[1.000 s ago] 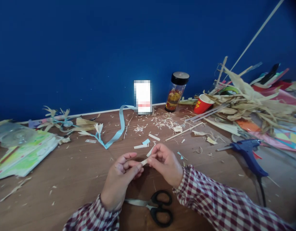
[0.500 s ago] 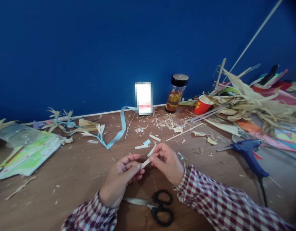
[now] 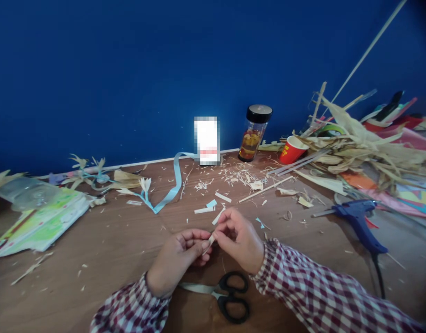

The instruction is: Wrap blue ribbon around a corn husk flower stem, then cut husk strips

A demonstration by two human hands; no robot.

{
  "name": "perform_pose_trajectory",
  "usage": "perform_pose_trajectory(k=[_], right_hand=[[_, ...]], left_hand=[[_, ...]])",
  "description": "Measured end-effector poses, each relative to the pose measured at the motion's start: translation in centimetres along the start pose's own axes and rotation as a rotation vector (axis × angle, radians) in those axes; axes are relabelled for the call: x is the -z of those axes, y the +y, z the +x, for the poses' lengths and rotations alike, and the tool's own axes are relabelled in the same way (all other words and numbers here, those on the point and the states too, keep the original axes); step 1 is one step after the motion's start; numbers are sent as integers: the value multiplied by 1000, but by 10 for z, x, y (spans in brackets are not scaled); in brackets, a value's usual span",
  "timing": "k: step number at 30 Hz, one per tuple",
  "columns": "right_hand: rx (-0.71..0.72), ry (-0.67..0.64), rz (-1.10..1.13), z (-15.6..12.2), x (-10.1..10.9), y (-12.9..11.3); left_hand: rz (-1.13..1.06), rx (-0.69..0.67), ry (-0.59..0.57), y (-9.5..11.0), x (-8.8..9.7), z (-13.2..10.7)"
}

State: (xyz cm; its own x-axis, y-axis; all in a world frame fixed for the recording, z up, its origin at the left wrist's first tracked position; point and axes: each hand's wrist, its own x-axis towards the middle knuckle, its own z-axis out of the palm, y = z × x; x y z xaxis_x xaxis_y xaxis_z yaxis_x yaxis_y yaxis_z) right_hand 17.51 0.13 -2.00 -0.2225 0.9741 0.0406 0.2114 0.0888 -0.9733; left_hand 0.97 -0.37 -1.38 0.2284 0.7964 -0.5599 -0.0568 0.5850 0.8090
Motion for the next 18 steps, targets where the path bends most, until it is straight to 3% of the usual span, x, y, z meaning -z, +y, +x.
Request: perform_pose_trajectory(k=[13,18], right_hand=[[-20,-20,115,2,-1,3],[-43,-16,219,3,-1,5]], left_hand=[[37,78,-65,5,-1,-2],[-155,23,5,7,0,-4]])
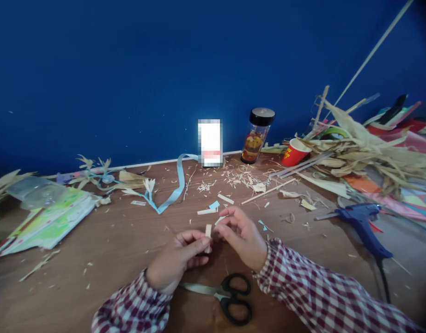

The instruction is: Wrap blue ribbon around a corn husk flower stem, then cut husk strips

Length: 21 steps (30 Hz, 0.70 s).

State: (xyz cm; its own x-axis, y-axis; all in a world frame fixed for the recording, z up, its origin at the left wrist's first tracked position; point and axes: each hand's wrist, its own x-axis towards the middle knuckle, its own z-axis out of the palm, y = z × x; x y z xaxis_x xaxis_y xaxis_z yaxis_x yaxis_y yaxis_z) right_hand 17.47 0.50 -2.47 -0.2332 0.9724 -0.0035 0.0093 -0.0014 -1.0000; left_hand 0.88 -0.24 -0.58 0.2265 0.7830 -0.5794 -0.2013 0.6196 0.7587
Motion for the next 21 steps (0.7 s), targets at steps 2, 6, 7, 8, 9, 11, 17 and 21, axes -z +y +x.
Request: perform_pose_trajectory(k=[2,6,7,8,9,11,17,21], right_hand=[[-15,-30,-28,-2,-1,-1],[-30,-93,-174,-7,-7,-4],[-35,-87,-200,-8,-9,-5],[-39,-80,-219,-8,-10,-5],[-37,-78,-233,-9,-11,-5],[-20,-100,-256,-9,-11,-5],[31,-165,-317,-11,-9,-7],[60,-150,-346,-13,-9,-6]], left_hand=[[-111,-48,28,-1,-1,0],[-217,-99,52,-8,-7,-1],[-226,-102,61,-9,-8,-1],[-232,-103,76,-10,-10,-2],[-234,-101,95,-10,-11,-2],[-235,-106,134,-11,-13,-2],[-218,-197,99,-15,-14,-1],[-232,-201,101,-16,-15,-2]])
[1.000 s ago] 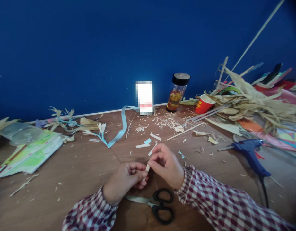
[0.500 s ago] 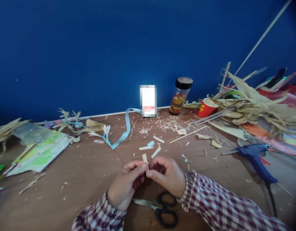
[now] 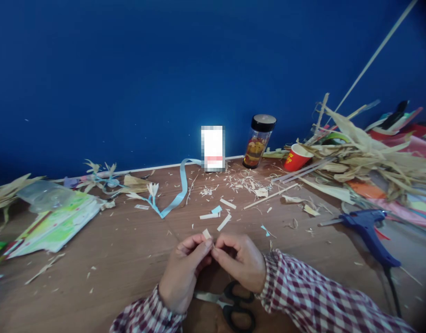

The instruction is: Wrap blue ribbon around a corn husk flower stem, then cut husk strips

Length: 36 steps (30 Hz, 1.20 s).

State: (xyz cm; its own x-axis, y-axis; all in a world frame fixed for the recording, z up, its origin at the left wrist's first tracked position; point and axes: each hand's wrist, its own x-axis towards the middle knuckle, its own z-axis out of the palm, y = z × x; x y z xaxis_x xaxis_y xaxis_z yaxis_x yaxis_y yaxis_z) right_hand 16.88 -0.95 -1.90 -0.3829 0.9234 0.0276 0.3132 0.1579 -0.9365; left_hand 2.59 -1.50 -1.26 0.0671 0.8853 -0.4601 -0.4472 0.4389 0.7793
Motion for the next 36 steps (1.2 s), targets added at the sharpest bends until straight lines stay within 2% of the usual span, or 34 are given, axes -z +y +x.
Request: perform_pose_trajectory(k=[8,18,27,36], right_hand=[[-14,4,-5,0,-1,1],[-64,-20,7,2,0,4],[-38,7,-4,2,0,2],[-63,-12,23,1,0,2]], left_hand=[[-92,71,75,3,1,2],[-70,33,122,6,2,4],[-93,13,24,7,-1,2],[-103,13,55,5,-1,2]])
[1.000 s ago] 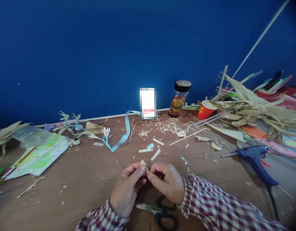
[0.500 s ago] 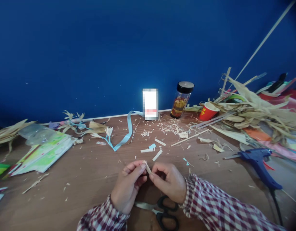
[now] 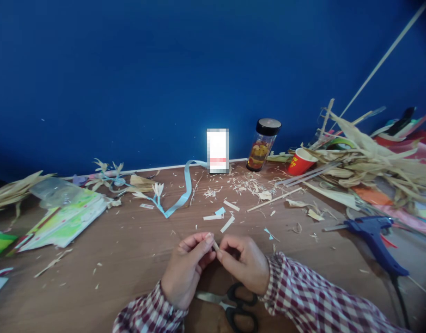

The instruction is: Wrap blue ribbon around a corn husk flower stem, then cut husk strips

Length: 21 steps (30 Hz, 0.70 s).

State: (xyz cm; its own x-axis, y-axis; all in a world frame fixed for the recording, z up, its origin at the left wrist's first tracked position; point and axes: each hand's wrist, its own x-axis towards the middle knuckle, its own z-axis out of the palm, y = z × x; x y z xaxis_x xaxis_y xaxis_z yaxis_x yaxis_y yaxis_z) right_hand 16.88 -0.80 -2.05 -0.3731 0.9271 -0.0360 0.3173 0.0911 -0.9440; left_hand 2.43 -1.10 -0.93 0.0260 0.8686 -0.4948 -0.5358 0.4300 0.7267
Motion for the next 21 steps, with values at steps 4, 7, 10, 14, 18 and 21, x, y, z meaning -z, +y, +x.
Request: perform_pose_trajectory(k=[4,7,10,14,18,21], right_hand=[[2,5,-2,0,0,-1],[13,16,5,0,0,0],[10,18,11,1,-1,0],[6,13,29,1,0,1],[7,8,29,0,0,1],[15,-4,17,0,0,0]], left_hand=[[5,1,4,0,0,0],[17,7,4,-1,1,0],[21,10,11,-1,2,1],[49,7,30,0,2,2],[99,-39,32,-2,2,1],[144,-54,10,-2,3,1]])
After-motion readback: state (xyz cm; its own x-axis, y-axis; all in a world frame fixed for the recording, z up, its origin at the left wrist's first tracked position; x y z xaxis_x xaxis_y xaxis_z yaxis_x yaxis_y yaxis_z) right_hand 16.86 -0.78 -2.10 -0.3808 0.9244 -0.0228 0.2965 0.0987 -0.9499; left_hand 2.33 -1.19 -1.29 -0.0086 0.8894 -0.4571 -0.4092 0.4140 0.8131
